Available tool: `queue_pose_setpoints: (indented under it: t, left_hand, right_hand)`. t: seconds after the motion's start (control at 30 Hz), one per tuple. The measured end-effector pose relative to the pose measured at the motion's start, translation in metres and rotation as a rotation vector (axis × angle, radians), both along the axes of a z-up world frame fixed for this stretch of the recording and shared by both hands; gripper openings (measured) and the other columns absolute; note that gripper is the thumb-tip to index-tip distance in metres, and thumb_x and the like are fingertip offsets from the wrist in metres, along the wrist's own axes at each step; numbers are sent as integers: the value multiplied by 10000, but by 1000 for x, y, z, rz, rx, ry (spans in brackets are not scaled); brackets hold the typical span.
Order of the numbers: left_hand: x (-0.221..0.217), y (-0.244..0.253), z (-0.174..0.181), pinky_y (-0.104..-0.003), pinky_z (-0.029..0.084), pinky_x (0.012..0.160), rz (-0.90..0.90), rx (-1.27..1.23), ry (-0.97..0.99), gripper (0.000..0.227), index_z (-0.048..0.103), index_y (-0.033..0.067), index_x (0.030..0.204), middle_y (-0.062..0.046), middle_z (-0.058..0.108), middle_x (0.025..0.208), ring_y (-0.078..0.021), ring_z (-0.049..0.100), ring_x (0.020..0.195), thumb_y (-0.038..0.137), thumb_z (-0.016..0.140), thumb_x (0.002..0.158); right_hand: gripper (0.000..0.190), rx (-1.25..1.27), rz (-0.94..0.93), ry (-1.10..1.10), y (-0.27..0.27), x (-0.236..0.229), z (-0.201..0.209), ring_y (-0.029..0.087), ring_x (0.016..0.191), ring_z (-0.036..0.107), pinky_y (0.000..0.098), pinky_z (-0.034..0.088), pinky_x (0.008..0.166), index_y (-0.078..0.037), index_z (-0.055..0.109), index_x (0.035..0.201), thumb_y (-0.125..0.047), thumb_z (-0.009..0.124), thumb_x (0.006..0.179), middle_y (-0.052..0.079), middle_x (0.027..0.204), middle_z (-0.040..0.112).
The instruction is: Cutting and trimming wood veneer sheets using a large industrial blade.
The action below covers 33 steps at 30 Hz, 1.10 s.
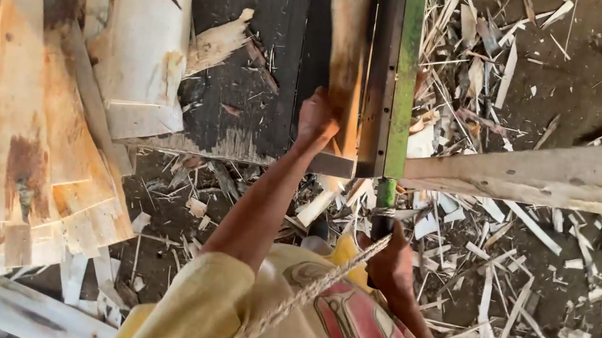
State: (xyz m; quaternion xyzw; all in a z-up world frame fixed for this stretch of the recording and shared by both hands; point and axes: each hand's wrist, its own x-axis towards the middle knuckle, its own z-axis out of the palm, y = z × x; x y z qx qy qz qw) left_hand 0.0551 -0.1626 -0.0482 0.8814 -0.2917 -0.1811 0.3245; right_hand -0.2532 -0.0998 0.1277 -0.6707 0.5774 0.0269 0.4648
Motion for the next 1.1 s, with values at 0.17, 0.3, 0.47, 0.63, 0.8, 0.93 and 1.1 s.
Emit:
queue_pose_setpoints:
  t: [0.17, 0.3, 0.47, 0.63, 0.8, 0.93, 1.1]
  left_hand:
    - [-12, 58, 135, -497, 593, 757, 196, 52, 259, 432, 515, 120, 1353, -180, 755, 1038, -358, 744, 908, 218, 647, 954]
    - [-25, 73, 127, -516, 558, 804, 132, 118, -134, 664, 385, 106, 1509, -249, 462, 1513, -427, 598, 1127, 250, 685, 934]
    - [-27, 54, 100, -520, 465, 936, 16, 337, -272, 795, 363, 160, 1565, -181, 361, 1553, -327, 524, 1212, 377, 727, 892]
    - [-18, 50, 117, -471, 457, 911, -24, 388, -162, 556, 483, 140, 1446, -129, 502, 1423, -283, 558, 1120, 431, 673, 1012]
    - [-13, 47, 126, -504, 480, 939, -26, 401, -132, 549, 516, 68, 1293, -122, 584, 1235, -293, 592, 1104, 423, 721, 927]
    - [-5, 50, 118, -426, 577, 653, 43, 201, -76, 586, 498, -38, 1222, -202, 592, 1071, -277, 640, 789, 374, 742, 883]
    - [12, 77, 52, -320, 475, 358, 363, -1026, 933, 599, 466, -288, 989, -80, 481, 577, -170, 457, 403, 278, 496, 1183]
  right_hand:
    - [441, -58, 14, -68, -6, 2, 38, 225, 512, 658, 384, 515, 449, -52, 594, 1182, -225, 801, 834, 142, 718, 705]
    - [484, -11, 8, 8, 0, 8, 65, 231, 512, 692, 381, 546, 470, -43, 576, 1227, -258, 783, 846, 145, 696, 716]
    - [475, -50, 76, -17, -1, 8, 63, 216, 514, 710, 374, 579, 479, -42, 582, 1212, -309, 764, 864, 119, 700, 724]
    - [456, -60, 70, -27, -1, 6, 64, 216, 510, 706, 385, 570, 490, -48, 612, 1174, -321, 775, 848, 124, 672, 728]
    - [453, -55, 65, 1, -2, 7, 64, 217, 503, 709, 377, 580, 503, -52, 623, 1152, -333, 792, 839, 132, 678, 738]
    - [451, -57, 70, -23, -1, 6, 67, 210, 500, 712, 370, 586, 505, -58, 621, 1156, -319, 790, 830, 117, 691, 743]
    - [425, 34, 19, -78, -5, 6, 69, 201, 509, 703, 371, 567, 480, -58, 599, 1188, -231, 762, 836, 115, 713, 729]
